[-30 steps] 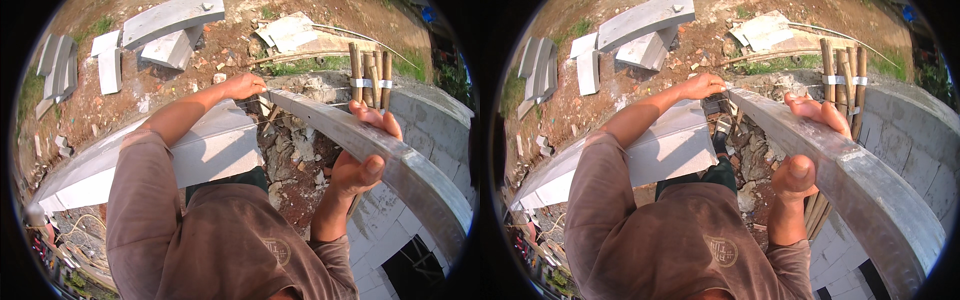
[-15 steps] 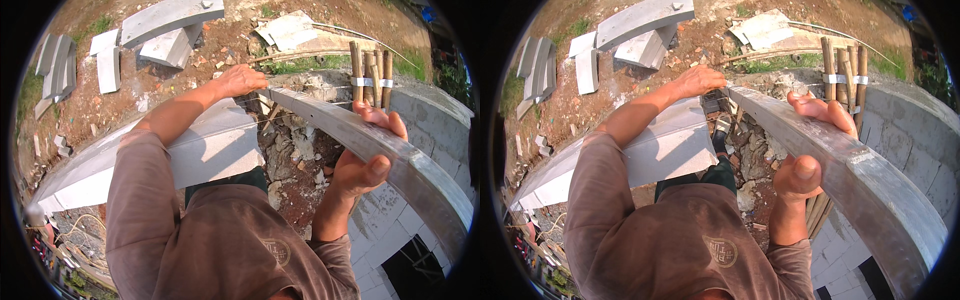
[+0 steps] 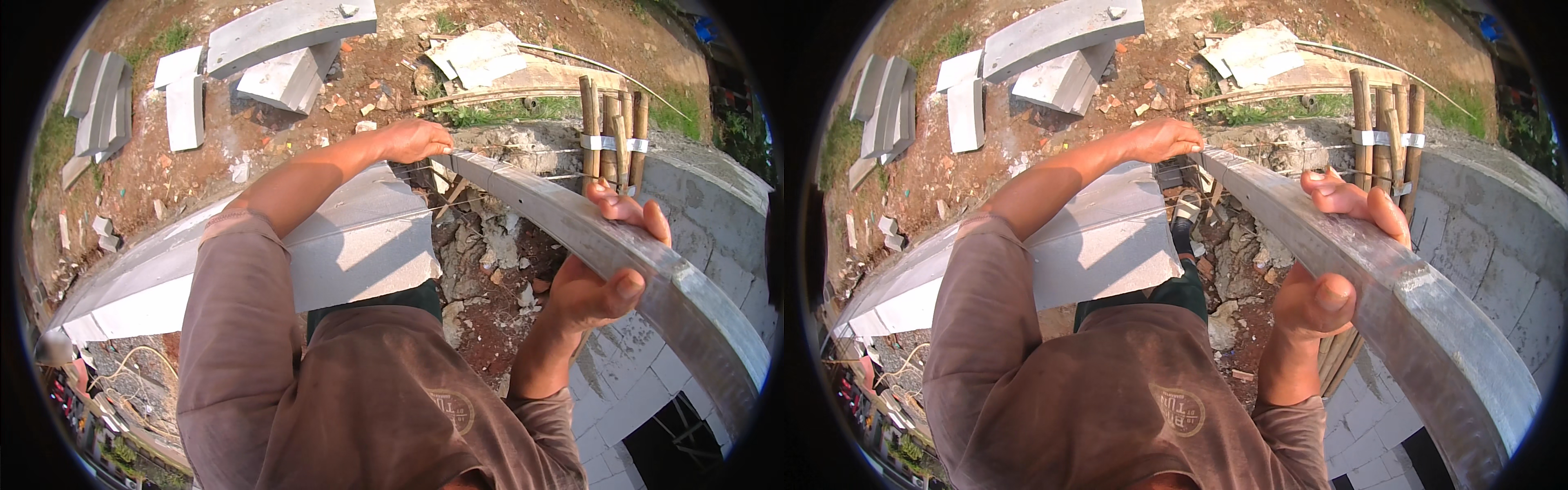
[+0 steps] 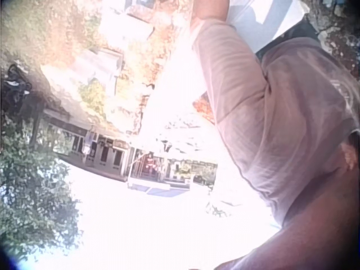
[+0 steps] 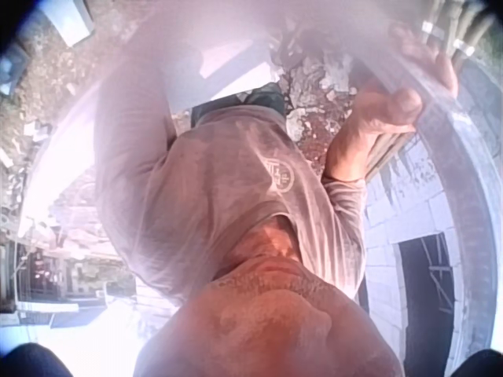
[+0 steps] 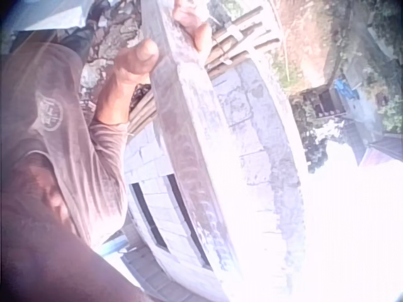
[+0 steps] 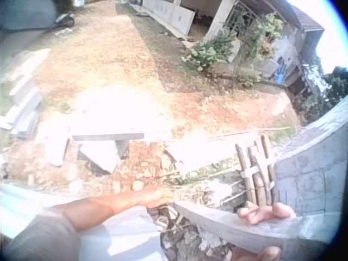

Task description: The person assembles a rebar cage by arranging steel bars and tying them together with wire. They use a hammer to bend and secure the wire ties, then place the assembled cage onto a concrete structure.

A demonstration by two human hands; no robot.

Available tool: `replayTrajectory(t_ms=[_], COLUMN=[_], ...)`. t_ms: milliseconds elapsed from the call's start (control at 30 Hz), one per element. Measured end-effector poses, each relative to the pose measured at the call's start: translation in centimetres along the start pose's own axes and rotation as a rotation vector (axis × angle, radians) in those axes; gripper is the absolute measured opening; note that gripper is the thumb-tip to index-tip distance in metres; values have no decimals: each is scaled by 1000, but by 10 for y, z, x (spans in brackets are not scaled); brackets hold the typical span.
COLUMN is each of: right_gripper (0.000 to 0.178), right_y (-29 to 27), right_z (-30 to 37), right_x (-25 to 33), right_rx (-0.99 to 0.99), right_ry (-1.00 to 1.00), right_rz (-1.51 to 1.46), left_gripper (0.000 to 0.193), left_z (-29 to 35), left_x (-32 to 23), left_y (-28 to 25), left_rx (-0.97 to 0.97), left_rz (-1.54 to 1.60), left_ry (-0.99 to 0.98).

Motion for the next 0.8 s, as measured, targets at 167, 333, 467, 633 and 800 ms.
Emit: replayTrajectory(t_ms=[167,333,467,633,800], right_gripper=[69,68,69,75,73], right_y=[-1,-1,-1,3,6], right_z=[-1,-1,-1,-1,-2], right_x=[-1,0,-1,2,6], right_rx=[14,12,9,-60,-55], right_ry=[-12,-17,-19,70,79], right_rz=[-41,16,4,5,19], left_gripper=[29,29,28,33,35], left_z=[4,-2,-5,-17,-23], left_x=[-7,4,10,20,30], left_y=[-3,1,7,15,20], left_rx=[-65,-79,-45,-72,-109], left_rz=[-42,3,166,235,293], left_ry=[72,85,-116,-435,-700])
Point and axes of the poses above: each hand's wrist, its own z-axis away from the middle knuckle, its own y-axis out of the palm, x = y × z, the point moved 6 cm from there along -z, towards the middle knuckle, and after that the axes turned 4 degrees about z, right-handed, at the moved point
